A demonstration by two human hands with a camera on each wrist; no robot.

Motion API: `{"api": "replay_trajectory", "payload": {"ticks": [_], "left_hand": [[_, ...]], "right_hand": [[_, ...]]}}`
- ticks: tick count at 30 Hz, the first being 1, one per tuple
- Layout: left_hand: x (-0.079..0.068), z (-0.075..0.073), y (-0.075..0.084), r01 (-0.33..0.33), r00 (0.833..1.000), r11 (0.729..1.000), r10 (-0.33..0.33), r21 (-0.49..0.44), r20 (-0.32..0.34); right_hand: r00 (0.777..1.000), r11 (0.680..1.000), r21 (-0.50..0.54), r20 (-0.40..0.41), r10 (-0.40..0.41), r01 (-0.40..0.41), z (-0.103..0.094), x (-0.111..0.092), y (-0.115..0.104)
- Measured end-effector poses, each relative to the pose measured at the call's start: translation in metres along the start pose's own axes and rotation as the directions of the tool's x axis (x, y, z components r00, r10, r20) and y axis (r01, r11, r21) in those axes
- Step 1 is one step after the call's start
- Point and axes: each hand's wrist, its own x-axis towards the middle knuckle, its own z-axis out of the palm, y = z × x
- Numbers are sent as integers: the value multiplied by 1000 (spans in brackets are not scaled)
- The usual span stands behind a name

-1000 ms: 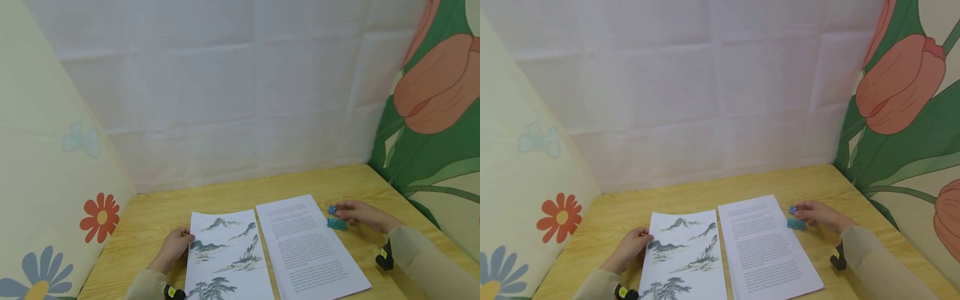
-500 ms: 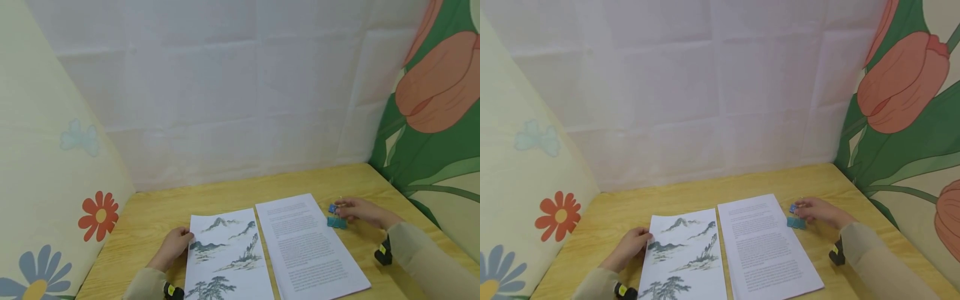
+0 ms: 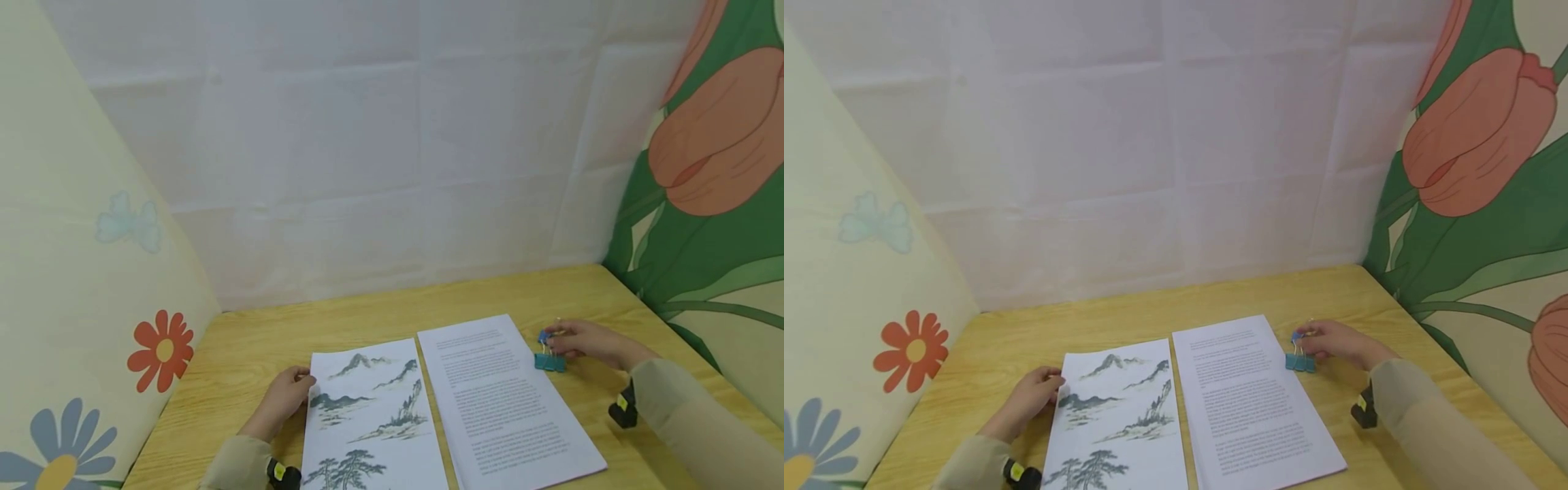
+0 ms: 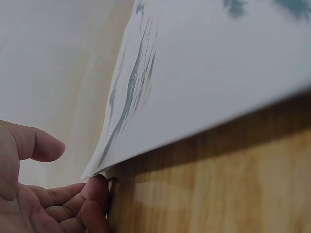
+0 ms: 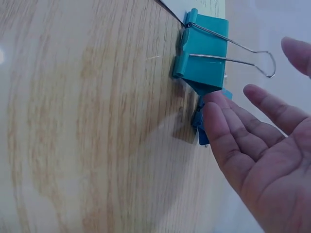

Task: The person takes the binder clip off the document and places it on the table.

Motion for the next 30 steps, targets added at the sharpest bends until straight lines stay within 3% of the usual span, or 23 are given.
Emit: {"api": "replay_trajectory", "payload": {"ticks": [9,19,26,30], "left_hand": [[-1,-1,1,-3,1000,1000,3,-3,-6],[0,-4,2,-37,999,999,37,20,-6],[-3,-5,8,-95,994,994,98,57,-49],[-7,-3,18,-140,985,988,146,71,-93]], "right_hand": [[1000,1000,-6,5,-2,2,-1,0,0],[992,997,-28,-102,-72,69,7,3,-10],[953,973,-200,-252,-165,116,26,18,-26],[930,949,-277,-287,-229,148,39,30,-34]]}}
